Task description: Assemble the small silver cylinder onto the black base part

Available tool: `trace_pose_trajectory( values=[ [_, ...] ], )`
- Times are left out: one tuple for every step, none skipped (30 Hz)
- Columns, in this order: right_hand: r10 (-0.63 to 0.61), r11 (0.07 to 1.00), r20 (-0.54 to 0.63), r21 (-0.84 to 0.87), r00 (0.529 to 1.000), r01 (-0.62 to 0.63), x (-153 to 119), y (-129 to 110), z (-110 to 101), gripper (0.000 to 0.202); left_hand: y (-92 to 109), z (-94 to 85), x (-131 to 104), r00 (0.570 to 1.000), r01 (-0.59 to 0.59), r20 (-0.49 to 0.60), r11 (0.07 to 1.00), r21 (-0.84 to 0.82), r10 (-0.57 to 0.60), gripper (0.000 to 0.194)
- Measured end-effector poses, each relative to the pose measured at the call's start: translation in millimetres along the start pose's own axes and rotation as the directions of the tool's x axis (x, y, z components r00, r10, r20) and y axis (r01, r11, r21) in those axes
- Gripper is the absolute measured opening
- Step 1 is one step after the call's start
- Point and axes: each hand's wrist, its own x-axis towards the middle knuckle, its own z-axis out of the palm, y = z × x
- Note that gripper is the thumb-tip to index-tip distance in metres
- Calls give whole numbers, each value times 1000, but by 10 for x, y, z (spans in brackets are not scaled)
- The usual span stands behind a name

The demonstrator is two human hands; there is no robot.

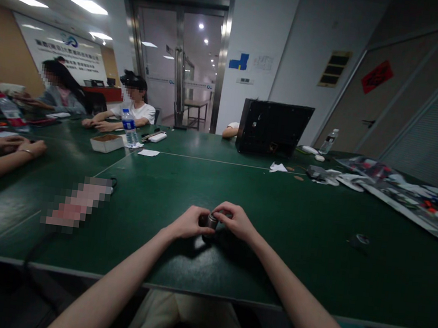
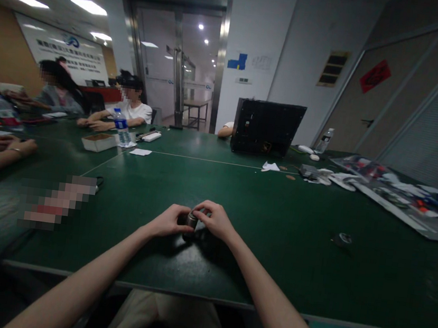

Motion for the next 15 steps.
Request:
trace_pose_trajectory(
  values=[
    [-5,1000,1,0,1000,5,-2,-9,-3,13,0,2,1,1000,-3,-4,1000,2,3,28],
    [-10,1000,2,1,1000,10,-4,-15,-5,13,0,4,3,1000,-7,-8,1000,4,7,27],
    [-15,1000,2,1,1000,15,-5,-19,-6,13,0,6,5,1000,-11,-12,1000,5,11,26],
    [-20,1000,2,1,1000,20,-6,-20,-7,13,-1,8,8,1000,-16,-16,1000,8,16,25],
    [-24,1000,3,2,1000,24,-7,-18,-7,13,-1,11,11,1000,-20,-19,1000,10,21,25],
    [-27,1000,5,4,1000,27,-7,-16,-6,13,-1,13,14,999,-24,-24,1000,13,24,23],
    [-31,1000,8,6,999,31,-8,-14,-4,13,-1,14,17,999,-27,-29,999,18,27,22],
    [-34,999,14,8,999,34,-10,-12,-2,13,-1,16,20,999,-29,-35,999,22,29,21],
    [-37,999,20,10,999,37,-11,-11,0,13,-1,17,24,999,-30,-41,999,28,31,20],
    [-38,999,28,11,999,37,-13,-11,3,13,-1,18,27,998,-31,-49,999,34,33,19],
    [-37,999,33,13,999,37,-15,-12,6,13,-1,20,29,998,-33,-54,999,38,35,18],
    [-35,999,36,15,999,35,-17,-12,9,13,-1,22,32,998,-35,-58,999,41,38,18],
    [-32,999,36,16,999,31,-18,-13,12,13,-2,25,33,997,-38,-59,998,42,41,17],
    [-29,999,36,17,999,28,-19,-13,15,13,-3,28,35,997,-41,-59,998,41,44,17],
    [-26,1000,33,17,999,25,-20,-13,18,13,-4,31,36,997,-44,-58,998,40,46,17]
  ],
)
